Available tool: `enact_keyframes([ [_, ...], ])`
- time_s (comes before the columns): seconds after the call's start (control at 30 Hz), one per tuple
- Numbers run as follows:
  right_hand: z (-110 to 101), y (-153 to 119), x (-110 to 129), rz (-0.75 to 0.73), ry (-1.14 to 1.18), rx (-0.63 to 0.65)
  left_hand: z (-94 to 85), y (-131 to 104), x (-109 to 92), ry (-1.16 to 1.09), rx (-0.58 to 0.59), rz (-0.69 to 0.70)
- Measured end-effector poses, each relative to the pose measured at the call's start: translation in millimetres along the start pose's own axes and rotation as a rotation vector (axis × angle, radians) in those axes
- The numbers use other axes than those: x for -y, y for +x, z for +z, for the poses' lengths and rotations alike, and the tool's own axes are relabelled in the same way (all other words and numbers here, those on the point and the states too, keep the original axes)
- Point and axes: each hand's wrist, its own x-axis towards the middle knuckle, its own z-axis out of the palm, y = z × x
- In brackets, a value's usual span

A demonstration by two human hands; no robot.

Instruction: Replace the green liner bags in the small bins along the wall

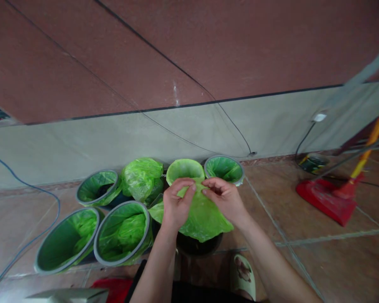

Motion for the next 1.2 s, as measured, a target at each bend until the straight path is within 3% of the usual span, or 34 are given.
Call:
enact_keyframes([
  [0.13,-14.7,-1.4,-9.2,0.059,-0.223,0.136,-21.8,5.6,5.1,-0.093,-0.156,-0.059],
  [0.4,-51.6,-3.3,-33.4,0.252,-0.818,0.389,-59.8,10.5,1.6,-0.118,-0.373,0.011],
  [0.53,-58.0,-3.0,-44.8,0.350,-0.819,0.471,-77.1,15.8,3.0,-0.113,-0.465,0.082],
  [0.73,-61.4,-4.8,-57.0,0.329,-0.813,0.516,-106.8,23.9,-0.1,-0.091,-0.657,0.169],
  [0.9,-63.9,-4.1,-54.1,0.333,-0.970,0.445,-126.8,23.2,4.7,0.081,-0.817,0.144],
  [1.07,-65.1,1.9,-31.1,0.188,-1.181,0.203,-131.5,22.6,13.0,0.218,-0.955,0.093],
  [1.2,-66.8,1.1,-14.9,0.080,-1.202,0.014,-134.4,23.1,18.7,0.252,-1.007,0.075],
])
